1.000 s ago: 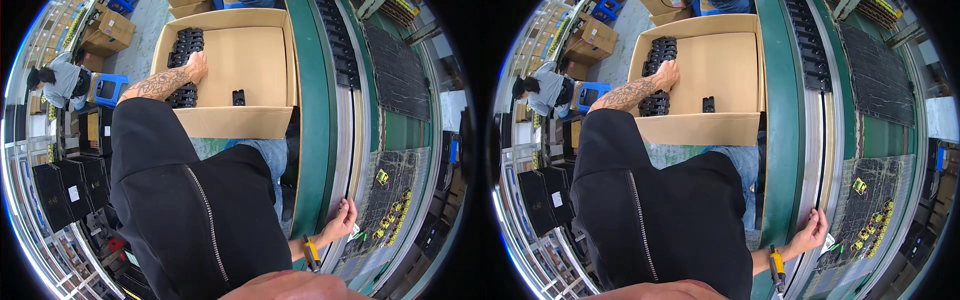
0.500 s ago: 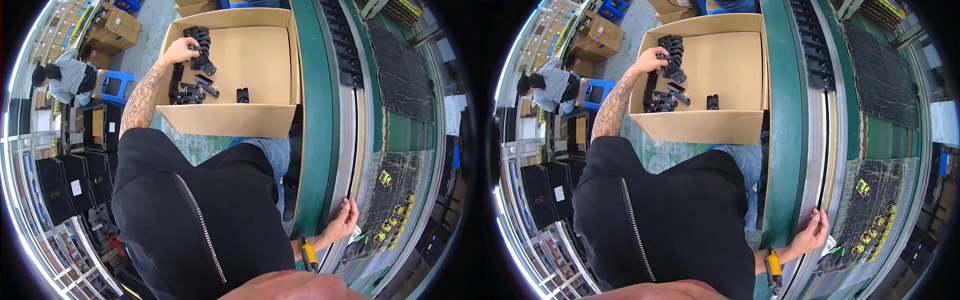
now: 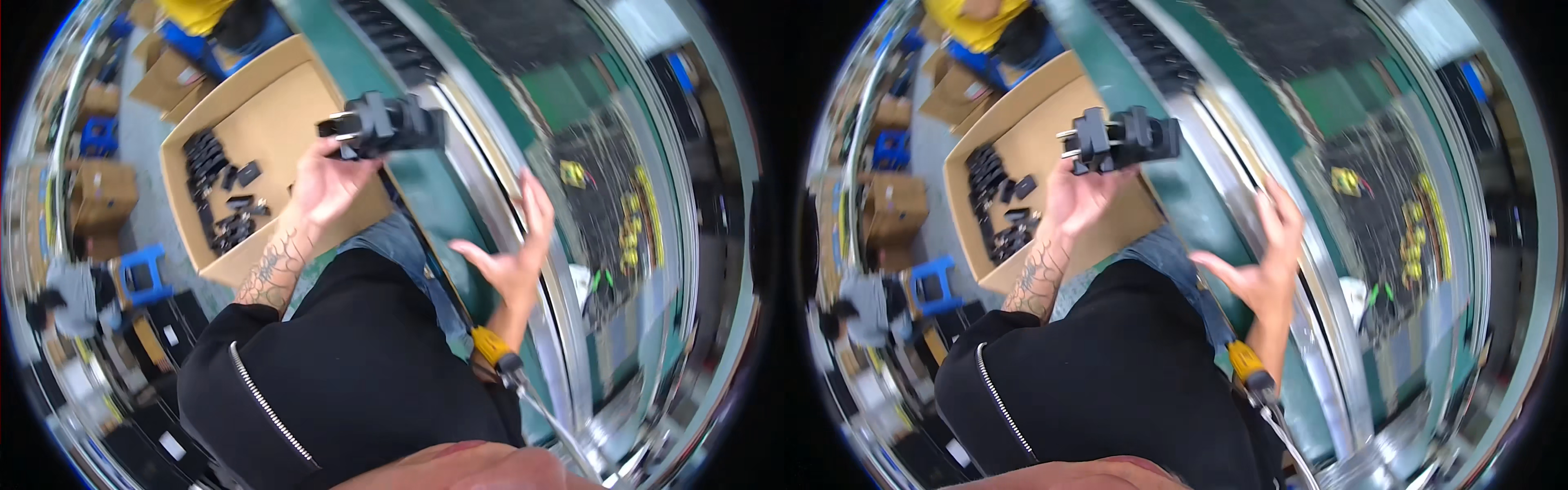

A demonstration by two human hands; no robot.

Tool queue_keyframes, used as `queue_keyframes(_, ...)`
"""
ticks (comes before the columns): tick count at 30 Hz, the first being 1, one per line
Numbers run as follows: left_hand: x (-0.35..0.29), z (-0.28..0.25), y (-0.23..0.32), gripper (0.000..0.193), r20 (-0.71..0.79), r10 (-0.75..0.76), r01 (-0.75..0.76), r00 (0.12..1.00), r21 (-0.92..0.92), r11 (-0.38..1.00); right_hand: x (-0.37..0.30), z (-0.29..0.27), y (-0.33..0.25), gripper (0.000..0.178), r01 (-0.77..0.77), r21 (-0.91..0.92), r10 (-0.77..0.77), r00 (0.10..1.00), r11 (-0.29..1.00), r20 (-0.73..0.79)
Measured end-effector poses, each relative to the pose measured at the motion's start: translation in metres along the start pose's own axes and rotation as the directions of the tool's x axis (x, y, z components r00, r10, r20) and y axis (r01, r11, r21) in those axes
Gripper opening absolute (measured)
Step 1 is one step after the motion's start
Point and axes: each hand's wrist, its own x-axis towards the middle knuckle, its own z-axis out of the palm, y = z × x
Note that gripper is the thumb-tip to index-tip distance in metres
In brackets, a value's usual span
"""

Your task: Assembling electronic components on a production line using hand tools.

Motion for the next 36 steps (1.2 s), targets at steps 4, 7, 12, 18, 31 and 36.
queue_keyframes(4,0.008,0.039,-0.081,0.047,0.052,-0.508,0.511,0.860,-0.055,0.858,0.019,-0.014,0.007,0.107,0.108,0.006,-0.107,0.987,0.994,-0.121)
queue_keyframes(7,0.007,0.053,-0.113,0.044,0.008,-0.694,0.693,0.720,-0.071,0.717,0.009,-0.039,0.012,0.107,0.135,0.075,-0.133,0.991,0.988,-0.030)
queue_keyframes(12,0.012,0.060,-0.131,0.042,-0.085,-0.764,0.765,0.639,0.169,0.621,-0.012,-0.060,-0.003,0.090,-0.092,0.009,0.093,0.988,0.996,-0.126)
queue_keyframes(18,0.013,0.057,-0.148,0.041,-0.088,-0.848,0.848,0.522,0.164,0.505,-0.033,-0.056,-0.003,0.068,-0.191,0.291,0.266,0.933,0.937,-0.242)
queue_keyframes(31,0.025,0.062,-0.172,0.033,-0.043,-0.707,0.693,0.706,0.250,0.677,-0.049,-0.079,-0.001,0.039,-0.267,0.270,0.376,0.547,0.925,-0.748)
queue_keyframes(36,0.042,0.074,-0.177,0.031,-0.080,-0.662,0.631,0.745,0.408,0.660,-0.060,-0.090,0.007,0.033,-0.321,0.364,0.470,0.372,0.874,-0.800)
